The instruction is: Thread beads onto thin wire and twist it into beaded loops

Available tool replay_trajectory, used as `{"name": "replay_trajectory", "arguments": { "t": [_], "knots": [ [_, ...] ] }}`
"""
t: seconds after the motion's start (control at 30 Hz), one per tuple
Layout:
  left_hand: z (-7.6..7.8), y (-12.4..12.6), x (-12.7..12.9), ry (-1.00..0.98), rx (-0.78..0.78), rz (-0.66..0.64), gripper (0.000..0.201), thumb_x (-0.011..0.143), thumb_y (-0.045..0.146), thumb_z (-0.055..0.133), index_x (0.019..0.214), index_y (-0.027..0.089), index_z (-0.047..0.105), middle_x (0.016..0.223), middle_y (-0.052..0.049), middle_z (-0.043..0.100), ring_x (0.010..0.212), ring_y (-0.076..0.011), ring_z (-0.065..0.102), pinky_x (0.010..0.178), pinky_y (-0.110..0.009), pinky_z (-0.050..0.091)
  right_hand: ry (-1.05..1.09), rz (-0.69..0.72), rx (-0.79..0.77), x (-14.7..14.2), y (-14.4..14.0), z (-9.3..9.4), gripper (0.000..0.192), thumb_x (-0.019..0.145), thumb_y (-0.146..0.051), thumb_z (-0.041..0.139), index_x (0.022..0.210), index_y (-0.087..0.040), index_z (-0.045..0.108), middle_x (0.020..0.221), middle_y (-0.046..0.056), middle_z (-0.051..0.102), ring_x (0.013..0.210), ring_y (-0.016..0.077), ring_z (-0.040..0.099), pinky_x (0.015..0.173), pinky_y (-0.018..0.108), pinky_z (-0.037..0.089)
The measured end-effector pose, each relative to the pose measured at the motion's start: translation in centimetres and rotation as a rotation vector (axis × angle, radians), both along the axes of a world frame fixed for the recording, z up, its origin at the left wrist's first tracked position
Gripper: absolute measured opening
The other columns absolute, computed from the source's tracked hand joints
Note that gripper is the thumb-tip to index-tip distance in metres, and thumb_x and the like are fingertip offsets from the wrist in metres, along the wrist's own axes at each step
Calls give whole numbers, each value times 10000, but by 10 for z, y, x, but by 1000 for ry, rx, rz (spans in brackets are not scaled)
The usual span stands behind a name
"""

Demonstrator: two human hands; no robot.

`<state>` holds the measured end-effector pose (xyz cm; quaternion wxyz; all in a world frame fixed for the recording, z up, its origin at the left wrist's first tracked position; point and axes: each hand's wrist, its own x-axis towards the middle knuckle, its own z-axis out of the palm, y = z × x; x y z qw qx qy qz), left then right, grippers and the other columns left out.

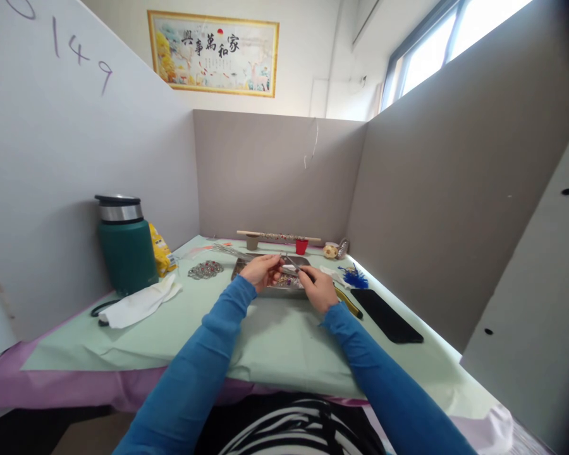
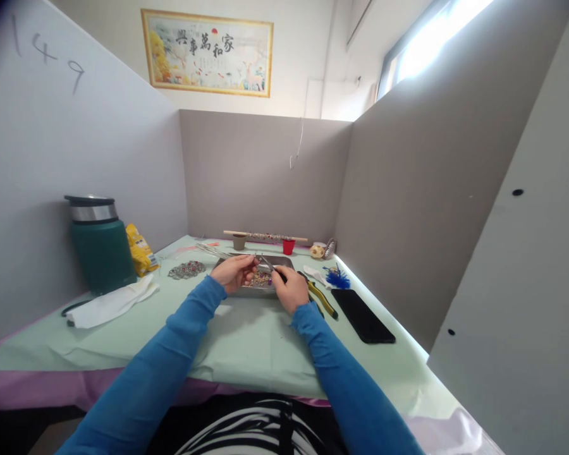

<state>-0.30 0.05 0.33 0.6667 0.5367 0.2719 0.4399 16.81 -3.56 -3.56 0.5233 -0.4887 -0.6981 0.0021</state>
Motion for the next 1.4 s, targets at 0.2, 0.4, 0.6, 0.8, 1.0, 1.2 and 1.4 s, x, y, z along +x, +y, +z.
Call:
{"name": "replay_trajectory", "arguments": {
  "t": [0.2,0.4,0.6,0.8,1.0,1.2,1.4],
  "knots": [
    [1,0,-3,85,-21,-18,185,819,316,528,763,140,539,584,10,514,396,-61,450,352,-183,307,-130,-116,113,0,1,-4,280,821,-310,460,976,-193,661,918,53,677,824,184,613,757,279,453],
    [1,1,-2,168,-59,-18,158,813,266,525,743,126,546,571,4,525,414,-71,471,391,-198,366,-387,-293,226,-2,-2,-7,288,834,-312,449,1012,-208,650,834,56,650,788,182,582,660,262,382],
    [-2,3,2,132,-19,-1,202,830,266,507,700,113,538,529,-2,501,411,-74,459,396,-202,368,-469,-361,263,-2,-2,-8,277,852,-310,430,1002,-206,638,826,57,629,798,189,554,654,277,331],
    [-4,2,2,142,37,32,279,790,352,581,654,112,531,481,29,441,358,-38,372,339,-172,245,-512,-394,278,-7,-5,-7,269,856,-304,424,994,-200,632,811,61,618,791,188,536,627,276,314],
    [-3,3,2,195,25,102,302,791,334,577,590,123,498,453,39,417,313,-20,301,314,-170,176,-490,-375,256,-13,-6,-9,273,850,-308,429,976,-194,643,815,77,618,806,203,534,624,276,331],
    [-2,5,1,81,-45,60,290,811,356,534,634,127,506,485,39,412,317,-21,286,308,-165,152,-252,-318,201,-12,-4,-11,273,824,-318,460,992,-206,645,862,46,636,774,170,571,680,258,393],
    [-3,3,2,69,-28,34,286,803,366,550,656,123,515,516,29,435,338,-26,317,314,-168,182,-220,-301,179,-12,-3,-9,280,828,-325,453,988,-199,645,875,54,644,775,173,579,689,260,408]
  ]
}}
